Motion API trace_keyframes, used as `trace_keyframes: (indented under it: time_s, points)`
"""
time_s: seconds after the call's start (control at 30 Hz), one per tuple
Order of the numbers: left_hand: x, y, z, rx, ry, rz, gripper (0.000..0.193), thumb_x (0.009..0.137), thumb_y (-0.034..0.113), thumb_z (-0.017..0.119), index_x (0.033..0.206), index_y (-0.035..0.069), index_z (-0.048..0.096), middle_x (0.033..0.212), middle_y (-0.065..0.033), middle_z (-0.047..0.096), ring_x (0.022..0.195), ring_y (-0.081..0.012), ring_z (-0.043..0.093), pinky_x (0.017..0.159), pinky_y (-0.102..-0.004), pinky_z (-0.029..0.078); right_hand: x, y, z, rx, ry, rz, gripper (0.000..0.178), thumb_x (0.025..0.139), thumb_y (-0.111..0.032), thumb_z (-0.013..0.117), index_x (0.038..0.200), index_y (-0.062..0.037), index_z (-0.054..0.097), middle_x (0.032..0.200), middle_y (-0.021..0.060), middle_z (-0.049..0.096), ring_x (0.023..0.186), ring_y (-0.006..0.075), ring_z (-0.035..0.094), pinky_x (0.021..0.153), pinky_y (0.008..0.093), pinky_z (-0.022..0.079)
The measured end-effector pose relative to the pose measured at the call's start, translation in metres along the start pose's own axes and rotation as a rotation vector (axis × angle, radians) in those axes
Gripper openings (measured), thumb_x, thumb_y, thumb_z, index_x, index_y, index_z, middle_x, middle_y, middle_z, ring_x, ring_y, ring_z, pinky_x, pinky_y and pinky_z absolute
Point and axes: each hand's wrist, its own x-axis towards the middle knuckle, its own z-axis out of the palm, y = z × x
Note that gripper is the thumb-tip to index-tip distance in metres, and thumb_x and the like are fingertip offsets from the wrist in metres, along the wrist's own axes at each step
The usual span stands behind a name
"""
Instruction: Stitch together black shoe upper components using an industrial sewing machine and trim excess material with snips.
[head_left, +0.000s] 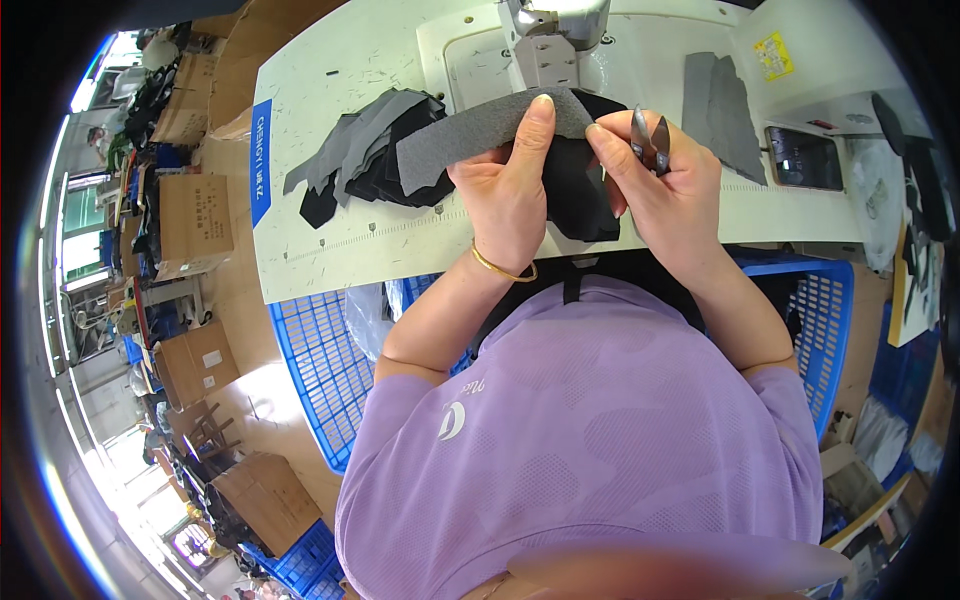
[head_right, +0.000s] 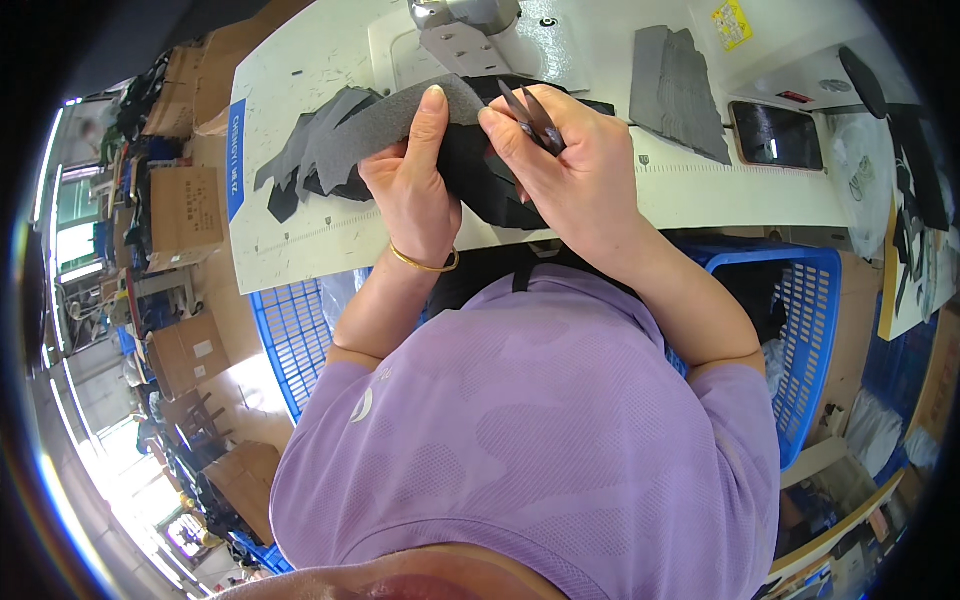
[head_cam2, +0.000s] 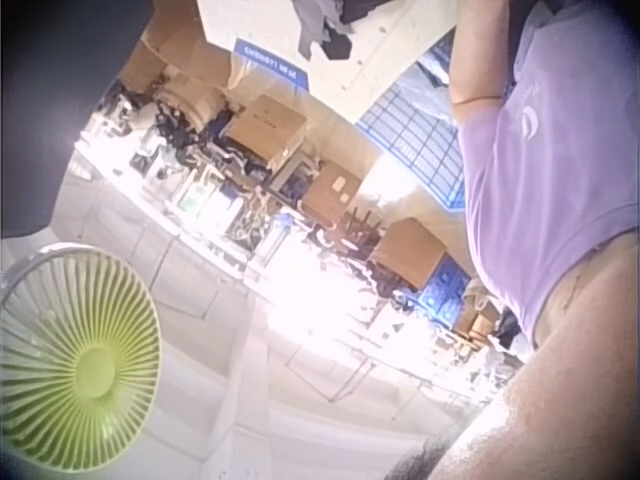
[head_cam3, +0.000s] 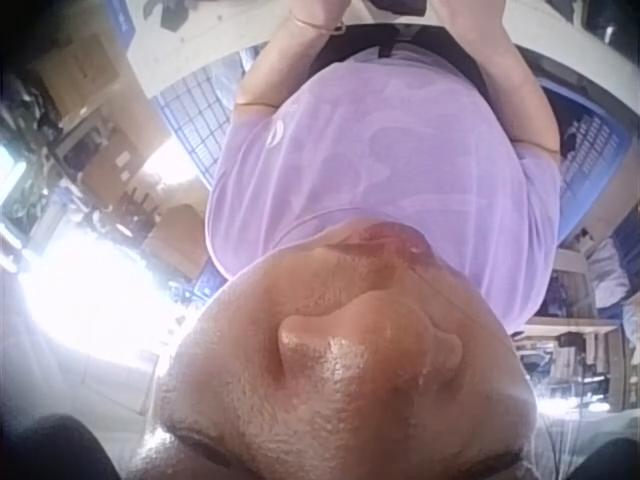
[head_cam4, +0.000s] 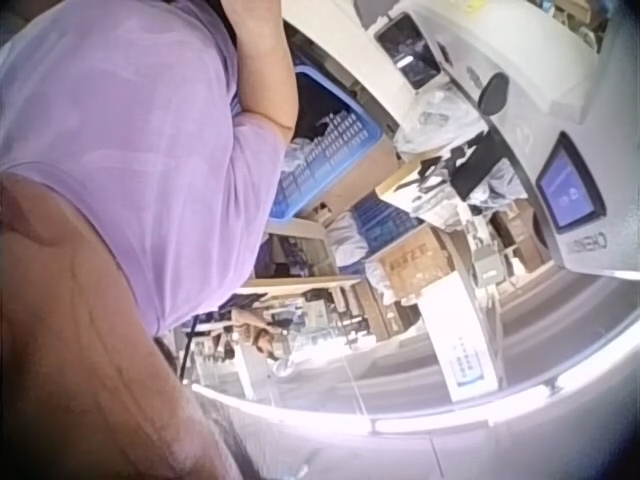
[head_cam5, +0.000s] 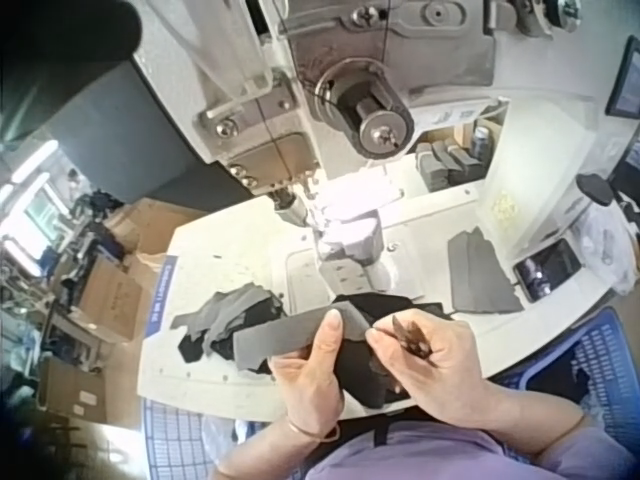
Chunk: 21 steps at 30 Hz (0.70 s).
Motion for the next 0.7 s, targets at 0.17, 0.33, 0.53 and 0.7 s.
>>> trace_keyframes:
  time_s: [0.17, 0.33, 0.53, 0.7]
  points:
    - [-0.0021, 0.0038, 0.0012, 0.006, 0.032, -0.101, 0.013, 0.092, 0.010, 0.068, 0.084, 0.000, 0.069, 0.081, 0.0028, 0.064, 0.071, -0.0037, 0.051, 0.062, -0.0201, 0.041, 0.0030, 0.0038, 0.0017, 0.015, 0.043, -0.033, 0.019, 0.094, -0.020, 0.064, 0.088, -0.0019, 0.066, 0.063, 0.0007, 0.063, 0.047, 0.0041, 0.053, 0.043, 0.0207, 0.041]
    - [-0.0038, 0.0029, 0.0007, -0.013, 0.012, -0.077, 0.014, 0.092, 0.008, 0.066, 0.094, -0.005, 0.069, 0.090, -0.0075, 0.068, 0.076, -0.0105, 0.061, 0.070, -0.0238, 0.049, 0.0043, 0.0060, 0.0030, 0.012, 0.058, -0.048, 0.018, 0.093, -0.019, 0.063, 0.086, -0.0022, 0.065, 0.059, -0.0008, 0.058, 0.047, 0.0038, 0.053, 0.043, 0.0204, 0.040]
    - [-0.0014, 0.0024, 0.0004, -0.158, 0.003, -0.098, 0.011, 0.093, 0.009, 0.066, 0.090, -0.001, 0.069, 0.087, -0.0033, 0.067, 0.074, -0.0075, 0.057, 0.065, -0.0222, 0.046, 0.0045, 0.0043, 0.0043, -0.010, 0.068, -0.054, 0.017, 0.092, -0.017, 0.064, 0.085, -0.0024, 0.065, 0.058, -0.0017, 0.057, 0.048, 0.0030, 0.053, 0.044, 0.0199, 0.040]
    - [-0.0036, 0.0067, 0.0049, -0.179, 0.019, -0.097, 0.013, 0.094, 0.012, 0.065, 0.090, -0.001, 0.069, 0.086, -0.0012, 0.066, 0.073, -0.0058, 0.056, 0.063, -0.0213, 0.045, 0.0043, 0.0038, 0.0050, -0.009, 0.073, -0.058, 0.015, 0.092, -0.017, 0.064, 0.086, -0.0024, 0.065, 0.058, -0.0022, 0.056, 0.048, 0.0027, 0.052, 0.044, 0.0192, 0.041]
